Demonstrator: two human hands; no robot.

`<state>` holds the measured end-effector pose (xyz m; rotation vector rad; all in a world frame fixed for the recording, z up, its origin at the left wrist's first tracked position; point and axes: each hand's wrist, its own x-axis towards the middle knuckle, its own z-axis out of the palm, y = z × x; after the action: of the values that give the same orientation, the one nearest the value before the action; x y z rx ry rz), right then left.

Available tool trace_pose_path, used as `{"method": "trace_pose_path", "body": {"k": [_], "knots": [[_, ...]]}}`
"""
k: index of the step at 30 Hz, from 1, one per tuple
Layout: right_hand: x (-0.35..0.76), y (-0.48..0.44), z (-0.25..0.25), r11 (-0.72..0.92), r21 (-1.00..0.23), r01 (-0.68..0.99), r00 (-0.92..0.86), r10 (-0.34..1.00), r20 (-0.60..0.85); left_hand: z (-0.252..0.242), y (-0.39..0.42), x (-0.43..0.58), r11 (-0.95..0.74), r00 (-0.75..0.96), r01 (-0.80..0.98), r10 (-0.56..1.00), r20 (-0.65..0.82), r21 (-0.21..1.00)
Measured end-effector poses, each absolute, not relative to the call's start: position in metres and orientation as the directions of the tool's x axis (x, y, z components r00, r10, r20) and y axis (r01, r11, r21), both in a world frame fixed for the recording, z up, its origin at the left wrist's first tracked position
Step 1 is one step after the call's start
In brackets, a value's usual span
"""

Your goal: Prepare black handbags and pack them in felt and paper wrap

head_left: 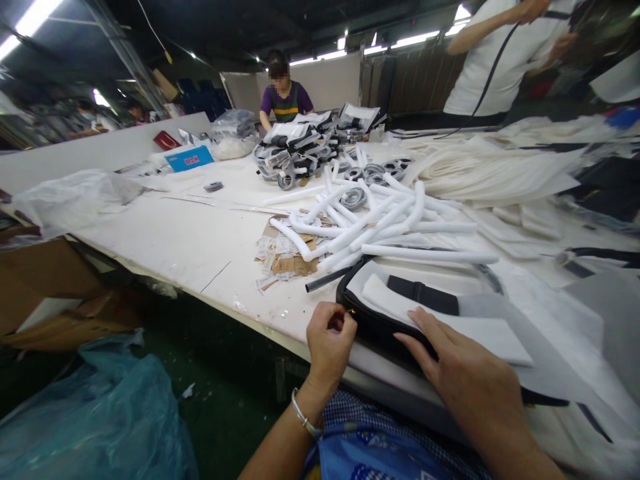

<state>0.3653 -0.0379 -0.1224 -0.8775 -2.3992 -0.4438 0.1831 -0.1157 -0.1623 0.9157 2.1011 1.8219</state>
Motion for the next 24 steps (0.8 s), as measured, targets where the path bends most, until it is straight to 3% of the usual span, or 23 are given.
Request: {"method": "trace_pose_path", "body": {"k": [4,12,20,24], "knots": [[0.367,-0.038,-0.123,0.729,0.129,0.672,-0.645,0.491,0.585,-0.157,-0.133,0.152,0.071,-0.779,0.276,0.601,0.179,0.959],[0.37,-0.037,-0.128,0.712,0.152,0.685,-0.643,0.494,0.585,-0.153,-0.223,0.129,0.252,-0.642,0.021,0.745,-0.18,0.968],[0.375,-0.039,-0.131,0.729,0.086,0.679,-0.661,0.555,0.505,-0.201,-0.285,0.122,0.468,-0.701,-0.016,0.625,-0.343,0.884],[0.371,-0.039,-0.13,0.719,0.12,0.685,-0.66,0.543,0.519,-0.206,-0.298,0.111,0.612,-0.74,0.036,0.548,-0.391,0.79]]}}
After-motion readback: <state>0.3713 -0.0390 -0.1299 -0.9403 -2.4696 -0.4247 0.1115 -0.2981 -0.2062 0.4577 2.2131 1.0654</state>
